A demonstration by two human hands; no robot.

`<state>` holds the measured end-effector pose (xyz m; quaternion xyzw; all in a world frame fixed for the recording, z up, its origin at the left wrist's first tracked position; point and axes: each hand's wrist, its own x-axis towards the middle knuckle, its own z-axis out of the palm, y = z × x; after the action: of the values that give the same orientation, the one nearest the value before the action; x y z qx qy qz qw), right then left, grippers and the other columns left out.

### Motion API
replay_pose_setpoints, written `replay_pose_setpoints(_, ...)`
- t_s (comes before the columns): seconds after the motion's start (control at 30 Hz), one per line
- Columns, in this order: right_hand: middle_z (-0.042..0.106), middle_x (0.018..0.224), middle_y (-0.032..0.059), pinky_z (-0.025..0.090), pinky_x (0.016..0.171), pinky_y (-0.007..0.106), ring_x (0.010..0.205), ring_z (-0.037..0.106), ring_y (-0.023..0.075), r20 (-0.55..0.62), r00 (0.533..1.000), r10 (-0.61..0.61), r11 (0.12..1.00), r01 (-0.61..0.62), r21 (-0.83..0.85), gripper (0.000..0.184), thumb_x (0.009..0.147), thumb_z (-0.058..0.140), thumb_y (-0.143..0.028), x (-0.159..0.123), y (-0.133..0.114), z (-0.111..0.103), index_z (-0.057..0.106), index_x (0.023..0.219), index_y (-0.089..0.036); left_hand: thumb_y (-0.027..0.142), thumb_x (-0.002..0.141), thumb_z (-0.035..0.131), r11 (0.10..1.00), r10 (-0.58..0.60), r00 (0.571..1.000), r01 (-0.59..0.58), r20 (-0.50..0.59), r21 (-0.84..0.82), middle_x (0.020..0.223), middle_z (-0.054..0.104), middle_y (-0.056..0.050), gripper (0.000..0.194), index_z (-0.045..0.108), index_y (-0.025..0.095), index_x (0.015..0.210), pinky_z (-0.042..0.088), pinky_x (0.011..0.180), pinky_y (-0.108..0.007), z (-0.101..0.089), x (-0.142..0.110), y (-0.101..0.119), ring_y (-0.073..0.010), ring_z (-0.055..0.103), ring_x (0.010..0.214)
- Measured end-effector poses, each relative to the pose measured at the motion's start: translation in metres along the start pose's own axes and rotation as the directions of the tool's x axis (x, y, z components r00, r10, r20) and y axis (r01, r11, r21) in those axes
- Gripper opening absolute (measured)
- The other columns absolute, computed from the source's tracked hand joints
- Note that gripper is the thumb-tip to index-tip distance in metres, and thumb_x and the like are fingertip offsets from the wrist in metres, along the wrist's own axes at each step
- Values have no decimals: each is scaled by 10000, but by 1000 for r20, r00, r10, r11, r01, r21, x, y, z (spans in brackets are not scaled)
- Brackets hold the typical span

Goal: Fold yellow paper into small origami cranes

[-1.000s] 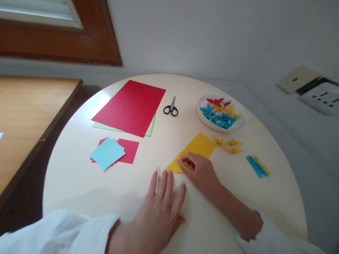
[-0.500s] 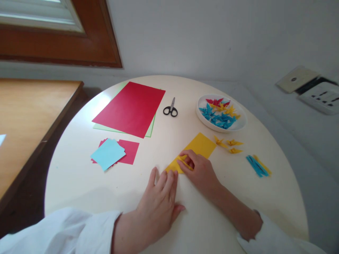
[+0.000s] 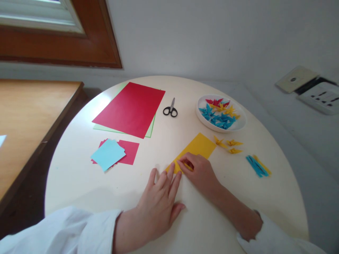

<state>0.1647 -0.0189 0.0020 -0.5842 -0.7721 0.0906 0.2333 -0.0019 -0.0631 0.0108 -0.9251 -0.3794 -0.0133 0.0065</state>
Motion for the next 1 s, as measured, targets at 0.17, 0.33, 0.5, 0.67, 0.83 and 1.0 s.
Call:
replay_pose_setpoints(0.17, 563, 553, -25, 337, 550, 227, 524, 500, 116, -5, 1000, -25, 1000, 25, -12, 160, 790, 540, -196, 0, 1, 2, 519, 632, -184, 475, 911, 173, 1000, -5, 1000, 5, 17, 4, 1407, 367, -192, 610, 299, 115, 1386, 237, 981, -507, 1, -1, -1, -294, 413, 1196)
replay_pose_setpoints(0.33, 556, 561, -21, 322, 551, 235, 527, 486, 120, -2, 999, -39, 998, 39, -41, 165, 797, 516, -183, 0, 0, 2, 497, 633, -184, 499, 903, 172, 1000, -10, 1000, 10, 25, -16, 1384, 411, -172, 605, 351, 150, 1364, 269, 955, -486, -2, 1, -3, -277, 466, 1147)
replay_pose_setpoints(0.5, 578, 623, -1, 334, 584, 253, 574, 500, 134, -22, 996, -81, 996, 81, -23, 142, 829, 458, -158, -6, 0, 2, 519, 701, -176, 490, 904, 187, 1000, -17, 999, 16, -41, -8, 1369, 438, -154, 577, 385, 174, 1344, 259, 943, -477, 3, 1, -2, -280, 460, 1142)
replay_pose_setpoints(0.67, 603, 764, 50, 386, 660, 290, 713, 523, 178, -32, 997, -72, 997, 72, -10, 118, 845, 441, -163, -15, 4, 2, 558, 832, -165, 490, 895, 244, 1000, -21, 997, 20, -81, -7, 1320, 494, -141, 535, 417, 217, 1322, 258, 919, -470, 5, 3, -2, -276, 493, 1076)
replay_pose_setpoints(0.83, 597, 874, 80, 411, 729, 346, 817, 511, 214, -52, 998, -42, 999, 40, -31, 164, 843, 454, -162, -24, 9, 1, 564, 965, -168, 472, 893, 280, 999, -35, 994, 35, -102, -2, 1283, 522, -125, 491, 422, 261, 1313, 264, 901, -461, 4, 5, -3, -265, 511, 1019)
replay_pose_setpoints(1.0, 598, 901, 78, 421, 744, 358, 841, 520, 215, -85, 996, -30, 999, 28, -21, 195, 854, 429, -148, -33, 12, 1, 567, 986, -188, 459, 890, 309, 998, -62, 987, 62, -148, -5, 1268, 527, -105, 450, 429, 313, 1298, 272, 893, -465, 8, 8, -2, -264, 513, 998)
